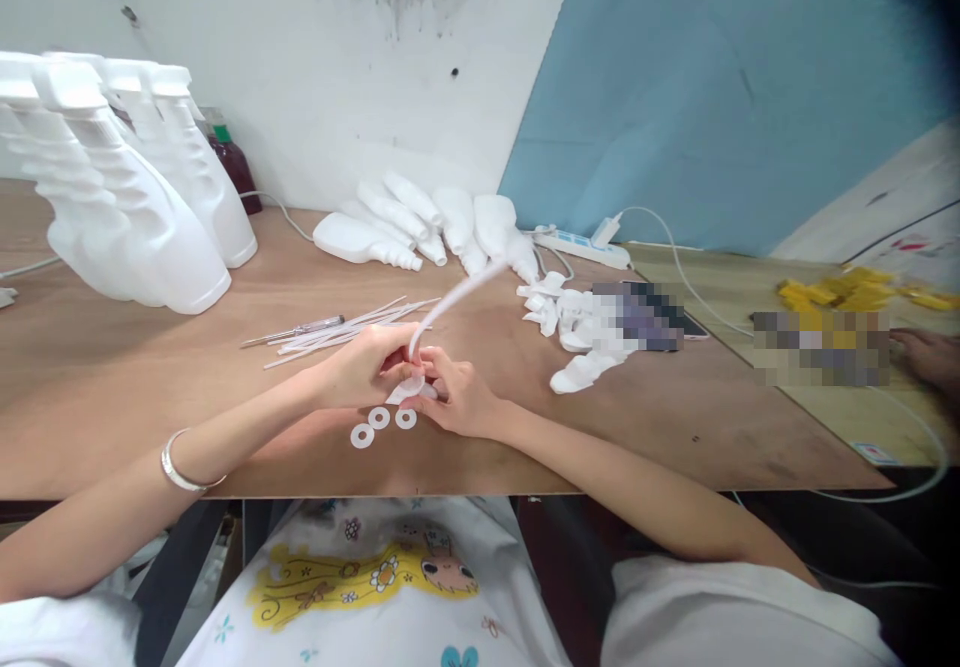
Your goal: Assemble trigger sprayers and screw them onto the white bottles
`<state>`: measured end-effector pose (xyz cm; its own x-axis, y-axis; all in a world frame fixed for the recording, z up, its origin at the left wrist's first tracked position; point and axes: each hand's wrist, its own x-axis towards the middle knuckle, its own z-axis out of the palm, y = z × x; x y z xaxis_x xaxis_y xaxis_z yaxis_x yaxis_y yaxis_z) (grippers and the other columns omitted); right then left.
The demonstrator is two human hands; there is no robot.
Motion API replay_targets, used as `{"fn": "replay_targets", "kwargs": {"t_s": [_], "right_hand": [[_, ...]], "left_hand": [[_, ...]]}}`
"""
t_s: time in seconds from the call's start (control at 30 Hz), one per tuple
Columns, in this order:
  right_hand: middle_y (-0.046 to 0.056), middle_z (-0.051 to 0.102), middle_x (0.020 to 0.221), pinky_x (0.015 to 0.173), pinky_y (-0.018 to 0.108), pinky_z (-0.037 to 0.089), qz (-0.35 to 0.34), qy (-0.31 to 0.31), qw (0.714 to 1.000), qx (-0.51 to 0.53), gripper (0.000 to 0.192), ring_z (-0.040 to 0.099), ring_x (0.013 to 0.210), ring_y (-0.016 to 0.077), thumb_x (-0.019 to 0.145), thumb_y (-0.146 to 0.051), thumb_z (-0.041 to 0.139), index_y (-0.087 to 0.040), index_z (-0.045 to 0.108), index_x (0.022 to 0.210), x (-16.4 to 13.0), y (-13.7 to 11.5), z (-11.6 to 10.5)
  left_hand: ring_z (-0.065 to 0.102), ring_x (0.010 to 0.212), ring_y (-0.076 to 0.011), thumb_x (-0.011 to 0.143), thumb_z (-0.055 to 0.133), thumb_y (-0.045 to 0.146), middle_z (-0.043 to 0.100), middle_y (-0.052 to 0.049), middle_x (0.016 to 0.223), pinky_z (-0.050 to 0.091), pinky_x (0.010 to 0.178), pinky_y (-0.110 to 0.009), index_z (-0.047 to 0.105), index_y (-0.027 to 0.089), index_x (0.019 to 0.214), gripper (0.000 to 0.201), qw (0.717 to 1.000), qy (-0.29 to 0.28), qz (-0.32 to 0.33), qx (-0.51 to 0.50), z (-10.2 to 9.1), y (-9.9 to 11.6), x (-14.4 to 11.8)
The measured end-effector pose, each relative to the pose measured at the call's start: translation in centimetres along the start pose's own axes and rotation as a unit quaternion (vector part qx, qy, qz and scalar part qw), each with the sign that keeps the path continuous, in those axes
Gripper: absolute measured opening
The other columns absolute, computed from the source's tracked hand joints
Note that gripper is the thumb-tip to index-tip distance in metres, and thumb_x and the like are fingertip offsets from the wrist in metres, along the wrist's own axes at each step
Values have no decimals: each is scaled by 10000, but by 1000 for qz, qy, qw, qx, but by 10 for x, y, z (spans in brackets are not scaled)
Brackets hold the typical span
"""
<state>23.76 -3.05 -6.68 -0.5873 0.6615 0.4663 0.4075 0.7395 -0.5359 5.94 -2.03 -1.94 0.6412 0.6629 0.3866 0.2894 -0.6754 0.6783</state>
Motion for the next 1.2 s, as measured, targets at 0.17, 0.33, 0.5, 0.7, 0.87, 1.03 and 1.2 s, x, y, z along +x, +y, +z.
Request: {"fn": "replay_targets", "kwargs": {"t_s": [0.17, 0.33, 0.5, 0.7, 0.87, 1.03, 1.2], "right_hand": [[20, 656, 771, 586, 237, 425, 22, -28, 999, -1, 476, 609, 636, 144, 757, -420, 565, -182, 359, 1114, 2, -1, -2], [27, 651, 838, 634, 270, 465, 58, -32, 995, 71, 478, 613, 688, 149, 677, -430, 645, -201, 433, 1040, 4, -3, -4], [22, 655, 825, 640, 277, 496, 176, 6, 955, 240, 331, 640, 687, 147, 693, -359, 639, -184, 494, 935, 9, -3, -6], [-1, 647, 775, 648, 301, 528, 232, 47, 881, 409, 351, 630, 655, 135, 624, -346, 691, -183, 506, 874, 16, 7, -5], [-15, 626, 759, 612, 262, 520, 263, 126, 860, 420, 364, 605, 658, 115, 609, -321, 705, -191, 477, 861, 17, 10, -6], [-30, 597, 736, 633, 286, 522, 238, 156, 868, 407, 361, 595, 656, 122, 629, -296, 694, -218, 400, 824, 16, 1, -3], [31, 566, 1004, 808, 321, 484, 152, 110, 911, 368, 376, 583, 874, 146, 669, -197, 632, -236, 411, 971, 12, -2, -1]], "left_hand": [[432, 519, -77, 777, 549, 307, 467, 30, 614, 332, 464, -190, 417, 157, 712, 210, 986, 26, -59, -155, 4, -7, -4], [433, 449, -57, 757, 587, 332, 533, 23, 618, 317, 403, -172, 409, 163, 716, 249, 935, 81, -133, -320, -5, -4, -1], [273, 295, -17, 750, 520, 323, 449, 82, 506, 202, 334, -170, 340, 180, 644, 252, 871, 178, -130, -439, -34, -5, 4], [331, 339, -7, 702, 530, 280, 520, 67, 615, 301, 366, -166, 429, 171, 671, 153, 821, 292, -184, -455, -48, -26, 8], [590, 785, -146, 643, 670, 288, 610, -56, 992, 463, 631, -248, 531, 173, 967, 371, 880, 135, -247, -383, -17, -30, 7], [594, 789, -168, 600, 735, 267, 633, -20, 854, 454, 675, -258, 541, 171, 853, 333, 912, 45, -220, -344, 7, -25, -1], [604, 755, -144, 647, 712, 287, 637, -25, 843, 466, 687, -244, 544, 154, 859, 301, 870, 134, -220, -420, 3, -25, -2]]}}
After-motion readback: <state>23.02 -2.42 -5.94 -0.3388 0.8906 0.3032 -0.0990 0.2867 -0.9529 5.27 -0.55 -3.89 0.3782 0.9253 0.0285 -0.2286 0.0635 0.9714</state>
